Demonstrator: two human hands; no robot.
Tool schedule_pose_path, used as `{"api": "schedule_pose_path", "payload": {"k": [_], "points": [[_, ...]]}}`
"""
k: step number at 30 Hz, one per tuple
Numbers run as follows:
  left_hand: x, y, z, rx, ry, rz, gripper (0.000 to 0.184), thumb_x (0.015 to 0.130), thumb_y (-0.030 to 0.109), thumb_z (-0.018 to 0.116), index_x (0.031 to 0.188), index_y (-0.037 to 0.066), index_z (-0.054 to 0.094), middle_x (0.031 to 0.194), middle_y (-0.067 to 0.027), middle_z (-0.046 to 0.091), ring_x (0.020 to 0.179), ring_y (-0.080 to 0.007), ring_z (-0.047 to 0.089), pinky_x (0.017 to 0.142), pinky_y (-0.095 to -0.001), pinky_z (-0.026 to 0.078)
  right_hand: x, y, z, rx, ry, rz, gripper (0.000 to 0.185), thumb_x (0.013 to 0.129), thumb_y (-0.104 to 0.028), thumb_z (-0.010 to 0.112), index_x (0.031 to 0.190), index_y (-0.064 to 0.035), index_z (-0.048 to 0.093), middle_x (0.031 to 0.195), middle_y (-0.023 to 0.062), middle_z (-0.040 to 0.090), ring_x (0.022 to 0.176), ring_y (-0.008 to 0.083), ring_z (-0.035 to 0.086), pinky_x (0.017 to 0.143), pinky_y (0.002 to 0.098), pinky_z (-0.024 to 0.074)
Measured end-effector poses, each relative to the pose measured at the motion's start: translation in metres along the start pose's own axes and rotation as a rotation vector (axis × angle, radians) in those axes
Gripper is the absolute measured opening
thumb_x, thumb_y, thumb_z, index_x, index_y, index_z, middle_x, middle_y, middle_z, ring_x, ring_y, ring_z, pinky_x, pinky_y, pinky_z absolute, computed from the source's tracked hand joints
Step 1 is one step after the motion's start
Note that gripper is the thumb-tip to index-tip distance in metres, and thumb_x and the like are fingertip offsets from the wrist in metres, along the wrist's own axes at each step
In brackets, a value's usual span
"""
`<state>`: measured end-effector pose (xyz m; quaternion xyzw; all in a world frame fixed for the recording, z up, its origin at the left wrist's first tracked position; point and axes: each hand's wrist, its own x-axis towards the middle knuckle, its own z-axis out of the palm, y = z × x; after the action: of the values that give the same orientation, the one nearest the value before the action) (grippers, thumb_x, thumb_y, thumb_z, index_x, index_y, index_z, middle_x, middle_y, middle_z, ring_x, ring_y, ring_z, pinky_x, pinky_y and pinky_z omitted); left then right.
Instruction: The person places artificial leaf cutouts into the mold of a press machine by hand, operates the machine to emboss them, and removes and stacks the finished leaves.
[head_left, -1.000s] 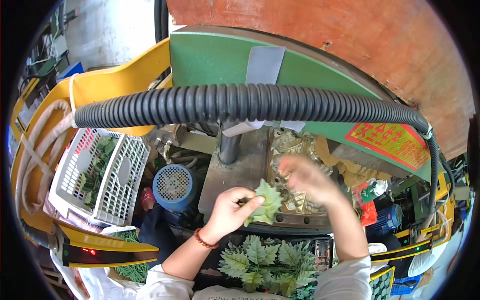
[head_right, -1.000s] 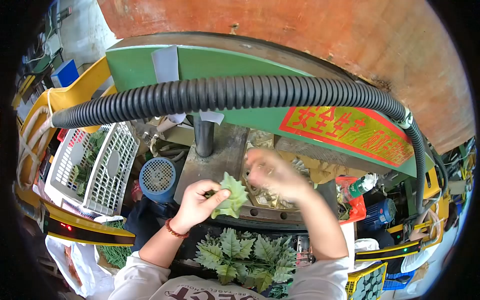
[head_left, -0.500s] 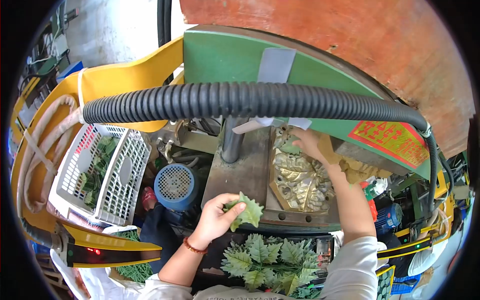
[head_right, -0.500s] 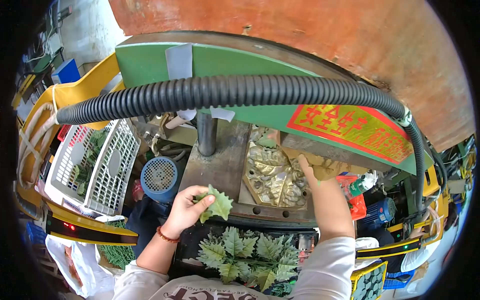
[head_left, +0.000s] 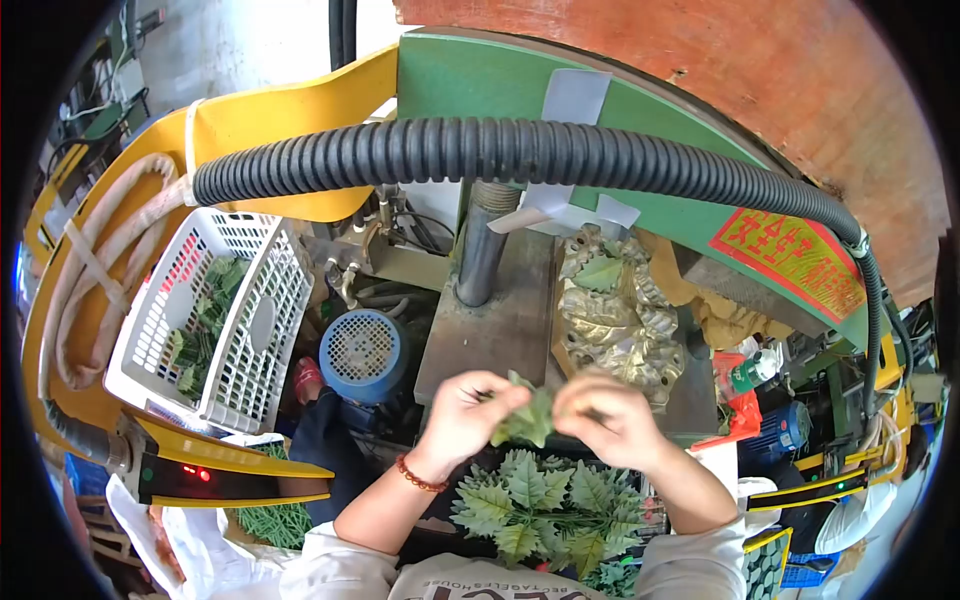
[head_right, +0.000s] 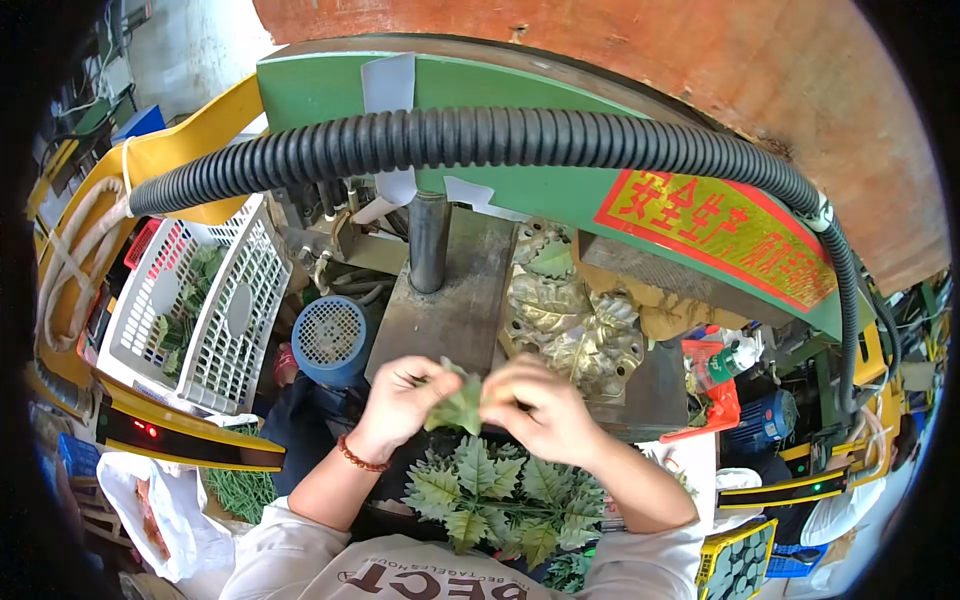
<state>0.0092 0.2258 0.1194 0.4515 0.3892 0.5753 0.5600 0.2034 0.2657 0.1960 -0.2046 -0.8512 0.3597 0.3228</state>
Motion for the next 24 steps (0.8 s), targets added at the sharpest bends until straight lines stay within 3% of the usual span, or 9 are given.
{"api": "schedule_pose_path", "payload": {"k": [2,4,6,7,9,15,19,24], "points": [[0.002,-0.004,-0.015,-0.074,0.172,0.035,0.007,0.084,0.006,0.069,0.085,0.000,0.069,0.073,-0.0010,0.064,0.059,-0.0054,0.050,0.056,-0.0172,0.041,-0.005,-0.008,-0.016,0.124,0.002,-0.042,0.009,0.074,0.001,0.071,0.079,-0.0040,0.065,0.082,0.0027,0.065,0.074,0.0155,0.056,0.068,0.0279,0.0440],[0.001,-0.006,-0.024,-0.138,0.333,0.060,0.007,0.085,0.006,0.068,0.086,-0.001,0.069,0.073,-0.0008,0.063,0.061,-0.0056,0.050,0.057,-0.0174,0.041,0.007,-0.003,-0.045,-0.011,-0.021,0.179,0.005,0.076,-0.001,0.068,0.078,-0.0041,0.065,0.080,0.0035,0.065,0.071,0.0162,0.056,0.067,0.0288,0.0444],[-0.003,-0.006,-0.018,-0.071,0.273,0.024,0.007,0.085,0.006,0.068,0.086,-0.001,0.068,0.074,-0.0007,0.063,0.061,-0.0056,0.050,0.057,-0.0175,0.041,0.026,0.002,-0.070,-0.141,-0.036,0.406,0.002,0.078,-0.003,0.066,0.076,-0.0042,0.065,0.079,0.0043,0.065,0.068,0.0169,0.056,0.067,0.0297,0.0447],[-0.004,-0.005,-0.012,-0.011,0.223,-0.004,0.007,0.085,0.006,0.067,0.087,-0.001,0.068,0.074,-0.0007,0.064,0.062,-0.0057,0.051,0.058,-0.0176,0.041,0.037,0.022,-0.074,-0.397,-0.066,0.455,0.004,0.080,-0.008,0.064,0.079,-0.0054,0.067,0.076,0.0040,0.063,0.071,0.0196,0.056,0.070,0.0301,0.0447],[-0.004,-0.002,-0.004,0.109,0.127,-0.051,0.008,0.086,0.005,0.066,0.089,-0.002,0.068,0.074,-0.0006,0.064,0.064,-0.0058,0.051,0.059,-0.0179,0.041,0.058,0.079,-0.075,-0.725,-0.318,0.102,0.007,0.078,-0.009,0.065,0.083,-0.0052,0.067,0.077,0.0032,0.061,0.076,0.0236,0.056,0.075,0.0331,0.0452],[-0.018,0.007,-0.023,0.155,0.105,0.004,0.010,0.086,0.007,0.067,0.090,-0.001,0.069,0.076,0.0002,0.063,0.063,-0.0059,0.049,0.058,-0.0170,0.040,0.063,0.072,-0.068,-0.885,-0.210,0.044,0.011,0.075,-0.008,0.066,0.085,-0.0060,0.067,0.079,0.0029,0.060,0.082,0.0260,0.056,0.082,0.0351,0.0447],[-0.012,0.002,-0.030,0.269,0.036,0.073,0.011,0.086,0.008,0.067,0.091,-0.001,0.068,0.075,0.0002,0.064,0.064,-0.0063,0.049,0.059,-0.0180,0.040,0.038,0.079,-0.075,-0.878,-0.315,0.281,0.014,0.073,-0.007,0.065,0.088,-0.0063,0.068,0.087,0.0029,0.063,0.084,0.0258,0.058,0.083,0.0357,0.0461],[-0.016,0.003,-0.028,0.249,0.014,0.001,0.011,0.085,0.009,0.067,0.090,-0.001,0.068,0.076,0.0005,0.064,0.063,-0.0063,0.049,0.058,-0.0180,0.039,0.026,0.074,-0.086,-0.851,-0.174,0.118,0.014,0.075,-0.007,0.064,0.088,-0.0054,0.068,0.094,0.0042,0.065,0.089,0.0253,0.060,0.082,0.0349,0.0470]]}}
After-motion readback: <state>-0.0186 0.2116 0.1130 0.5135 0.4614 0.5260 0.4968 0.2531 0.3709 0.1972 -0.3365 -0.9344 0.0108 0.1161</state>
